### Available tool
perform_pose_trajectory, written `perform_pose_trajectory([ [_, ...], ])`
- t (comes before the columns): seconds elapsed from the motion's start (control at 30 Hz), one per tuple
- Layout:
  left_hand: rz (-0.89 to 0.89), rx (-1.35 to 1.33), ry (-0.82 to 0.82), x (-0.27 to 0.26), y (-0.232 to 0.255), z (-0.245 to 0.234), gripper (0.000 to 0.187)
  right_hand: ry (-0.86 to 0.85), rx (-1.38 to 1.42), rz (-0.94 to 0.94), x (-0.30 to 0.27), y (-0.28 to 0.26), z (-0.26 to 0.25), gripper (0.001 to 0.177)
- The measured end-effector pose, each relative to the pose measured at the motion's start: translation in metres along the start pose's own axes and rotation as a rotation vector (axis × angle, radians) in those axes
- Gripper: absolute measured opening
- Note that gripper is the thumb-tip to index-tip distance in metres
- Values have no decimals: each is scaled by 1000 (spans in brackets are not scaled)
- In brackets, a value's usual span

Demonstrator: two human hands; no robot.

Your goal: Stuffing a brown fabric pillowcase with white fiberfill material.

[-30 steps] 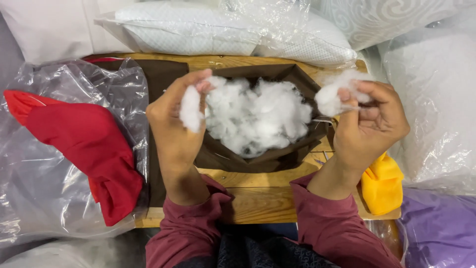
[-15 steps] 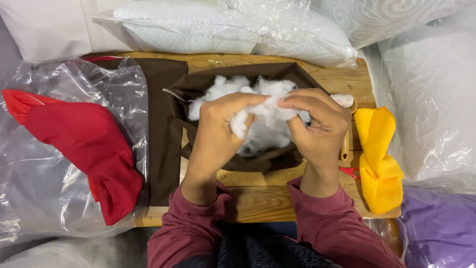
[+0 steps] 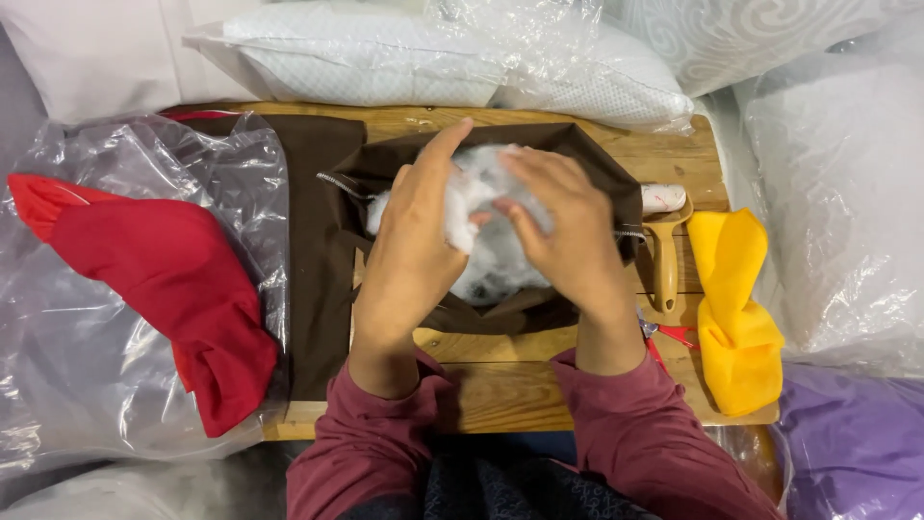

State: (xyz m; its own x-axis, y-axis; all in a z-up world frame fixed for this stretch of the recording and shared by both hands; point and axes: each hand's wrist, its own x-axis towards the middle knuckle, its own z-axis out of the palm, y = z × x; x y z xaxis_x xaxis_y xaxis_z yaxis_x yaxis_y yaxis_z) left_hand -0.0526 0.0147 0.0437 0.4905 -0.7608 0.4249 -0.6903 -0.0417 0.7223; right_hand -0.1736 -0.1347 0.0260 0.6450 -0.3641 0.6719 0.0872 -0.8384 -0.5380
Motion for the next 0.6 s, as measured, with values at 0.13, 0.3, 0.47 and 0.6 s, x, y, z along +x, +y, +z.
perform_pose_trajectory([
  [0.13, -33, 77, -100, -2, 6, -7, 102, -485, -214, -5, -10, 13, 7, 19],
  [0.3, -20, 42, -158, -5, 7, -7, 111, -88, -27, -116, 2, -37, -26, 12],
  [0.47, 38, -170, -197, -7, 16, -2, 99, -156, 119, -162, -4, -34, -11, 25],
  [0.6, 98, -16, -212, -13, -5, 4, 87, -35, 124, -112, -5, -31, -10, 31],
])
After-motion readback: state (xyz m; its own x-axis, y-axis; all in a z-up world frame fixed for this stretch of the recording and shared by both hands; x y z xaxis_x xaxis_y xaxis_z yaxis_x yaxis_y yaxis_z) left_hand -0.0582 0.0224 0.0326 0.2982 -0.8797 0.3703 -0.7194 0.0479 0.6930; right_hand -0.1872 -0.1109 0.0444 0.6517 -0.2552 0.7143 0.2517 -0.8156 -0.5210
